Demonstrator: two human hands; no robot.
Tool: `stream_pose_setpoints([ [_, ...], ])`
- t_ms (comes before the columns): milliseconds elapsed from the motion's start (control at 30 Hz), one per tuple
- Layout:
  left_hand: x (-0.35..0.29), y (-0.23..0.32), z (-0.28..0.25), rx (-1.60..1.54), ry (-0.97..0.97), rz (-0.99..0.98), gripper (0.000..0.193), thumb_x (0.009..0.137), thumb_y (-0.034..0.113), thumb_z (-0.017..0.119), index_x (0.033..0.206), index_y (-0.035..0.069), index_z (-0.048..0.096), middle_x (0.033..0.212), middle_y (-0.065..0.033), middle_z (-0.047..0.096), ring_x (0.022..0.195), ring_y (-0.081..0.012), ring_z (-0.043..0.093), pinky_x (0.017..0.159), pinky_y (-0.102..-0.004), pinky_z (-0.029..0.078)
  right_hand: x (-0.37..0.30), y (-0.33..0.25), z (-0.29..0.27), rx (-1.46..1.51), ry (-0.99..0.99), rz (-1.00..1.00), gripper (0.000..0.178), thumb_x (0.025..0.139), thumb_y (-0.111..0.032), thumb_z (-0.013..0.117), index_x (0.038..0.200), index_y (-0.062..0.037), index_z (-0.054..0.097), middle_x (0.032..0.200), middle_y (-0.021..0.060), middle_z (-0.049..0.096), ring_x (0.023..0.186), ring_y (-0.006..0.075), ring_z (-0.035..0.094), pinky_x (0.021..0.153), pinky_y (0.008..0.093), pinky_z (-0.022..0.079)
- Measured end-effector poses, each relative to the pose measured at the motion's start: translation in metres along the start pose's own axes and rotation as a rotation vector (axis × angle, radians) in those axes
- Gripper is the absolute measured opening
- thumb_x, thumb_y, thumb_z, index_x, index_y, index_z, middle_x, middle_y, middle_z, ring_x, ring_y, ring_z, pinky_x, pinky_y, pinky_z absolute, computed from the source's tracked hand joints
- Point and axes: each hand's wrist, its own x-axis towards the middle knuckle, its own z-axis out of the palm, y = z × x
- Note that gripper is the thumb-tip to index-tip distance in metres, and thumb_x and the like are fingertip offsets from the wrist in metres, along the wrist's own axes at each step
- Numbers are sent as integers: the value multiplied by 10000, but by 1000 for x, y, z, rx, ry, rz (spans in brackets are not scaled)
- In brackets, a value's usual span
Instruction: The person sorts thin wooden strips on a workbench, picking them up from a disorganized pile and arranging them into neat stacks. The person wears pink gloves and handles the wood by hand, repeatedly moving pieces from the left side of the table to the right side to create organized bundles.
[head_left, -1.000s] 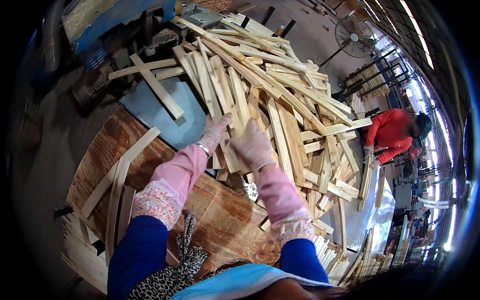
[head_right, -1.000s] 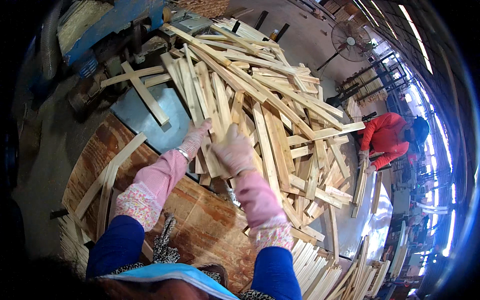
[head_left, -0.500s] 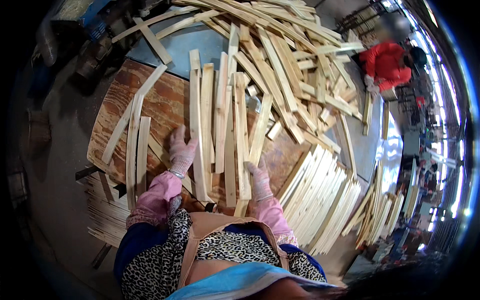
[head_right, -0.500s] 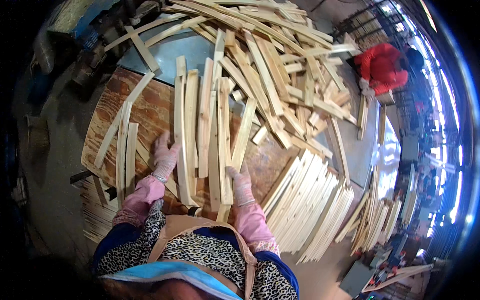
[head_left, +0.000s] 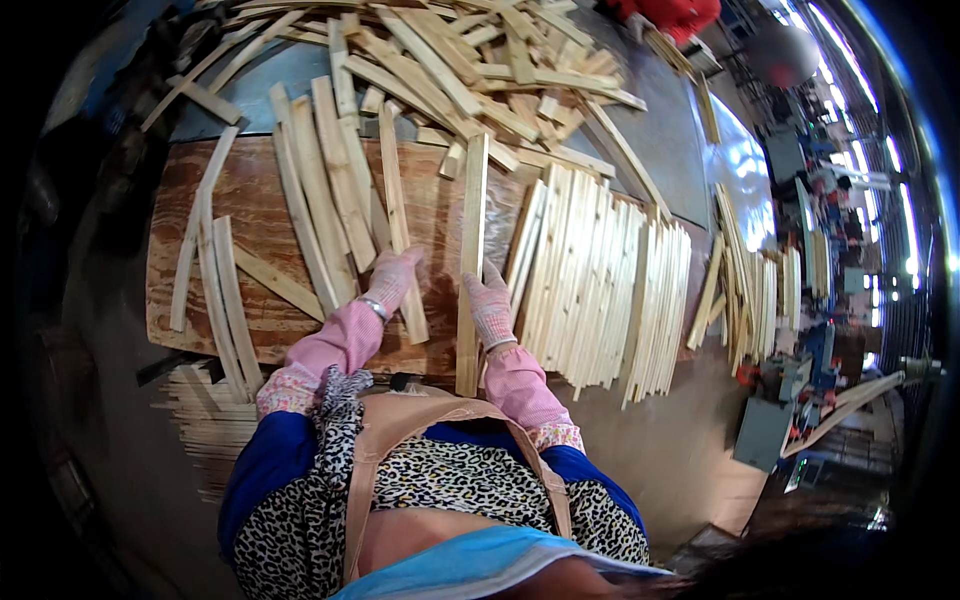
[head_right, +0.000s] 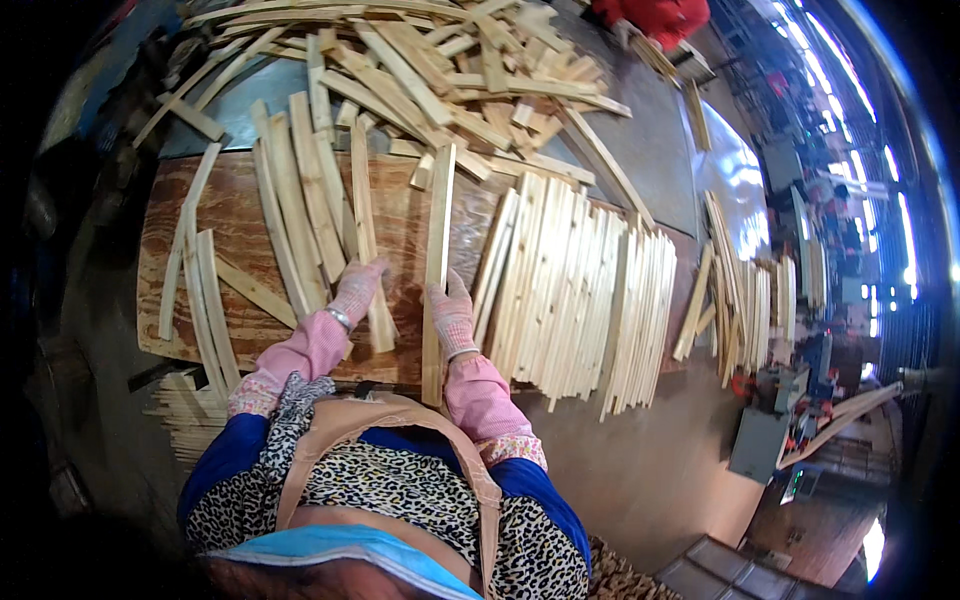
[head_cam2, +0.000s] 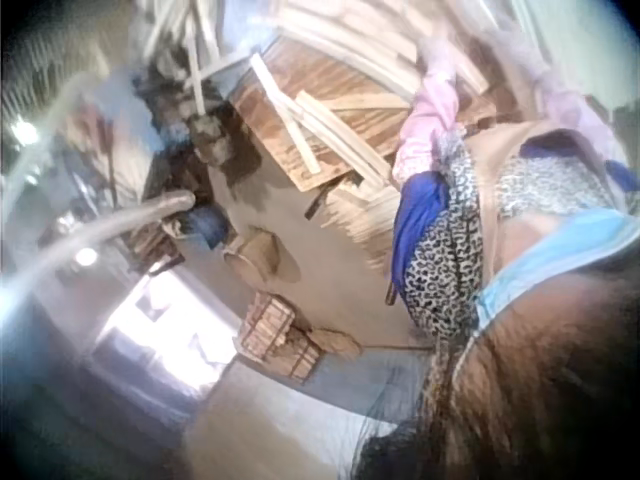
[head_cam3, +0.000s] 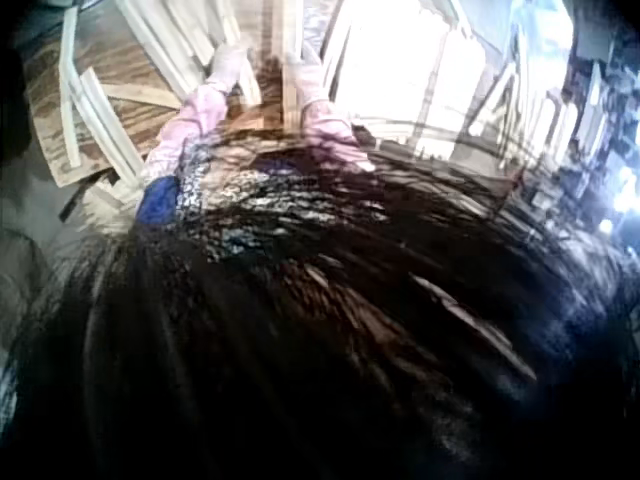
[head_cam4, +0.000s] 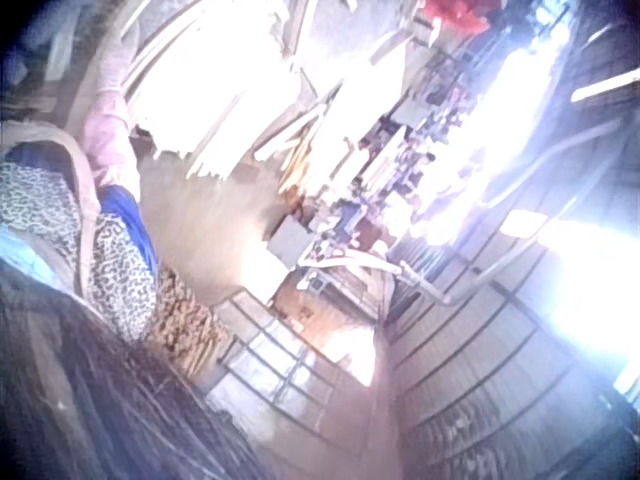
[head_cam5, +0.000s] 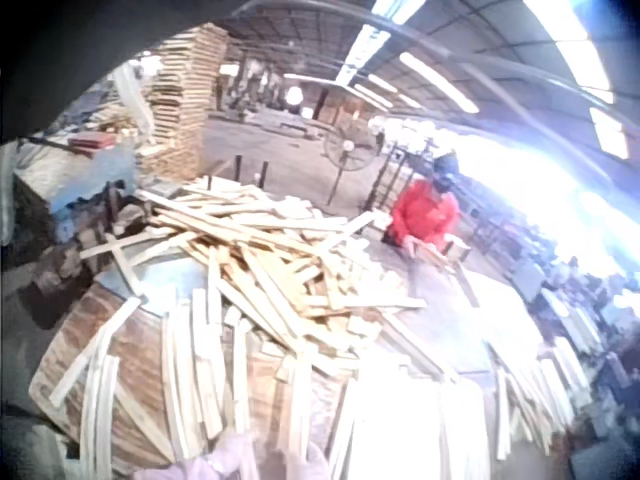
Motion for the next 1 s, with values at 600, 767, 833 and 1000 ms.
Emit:
stream_pose_setpoints([
  [600,-8,-161,123,385,-298,324,517,969,267,596,1430,43,531,1300,-239,667,1242,-389,617,1055,-414,481,-37,48,-72,-864,188,-39,660,855,-309,768,1437,-61,577,1143,168,698,1052,367,668,929,465,533],
  [767,11,-148,123,451,-500,312,586,930,207,637,1464,12,493,1296,-202,681,1204,-292,644,1050,-370,483,-32,92,-98,-600,183,78,581,862,-312,769,1364,-50,638,921,137,692,848,296,668,799,424,545],
  [833,4,-124,126,505,-512,222,598,918,222,659,1446,-14,507,1288,-206,685,1195,-284,649,1044,-363,487,-37,98,-116,-452,232,84,564,864,-303,769,1348,-38,653,886,114,680,802,246,649,771,389,541],
  [1000,52,-179,113,-184,-471,134,519,904,189,671,1359,-48,593,1195,-138,697,1092,-228,639,974,-338,503,-87,39,-125,-199,303,83,493,912,-91,746,1361,58,608,925,12,620,815,101,564,744,258,501],
])
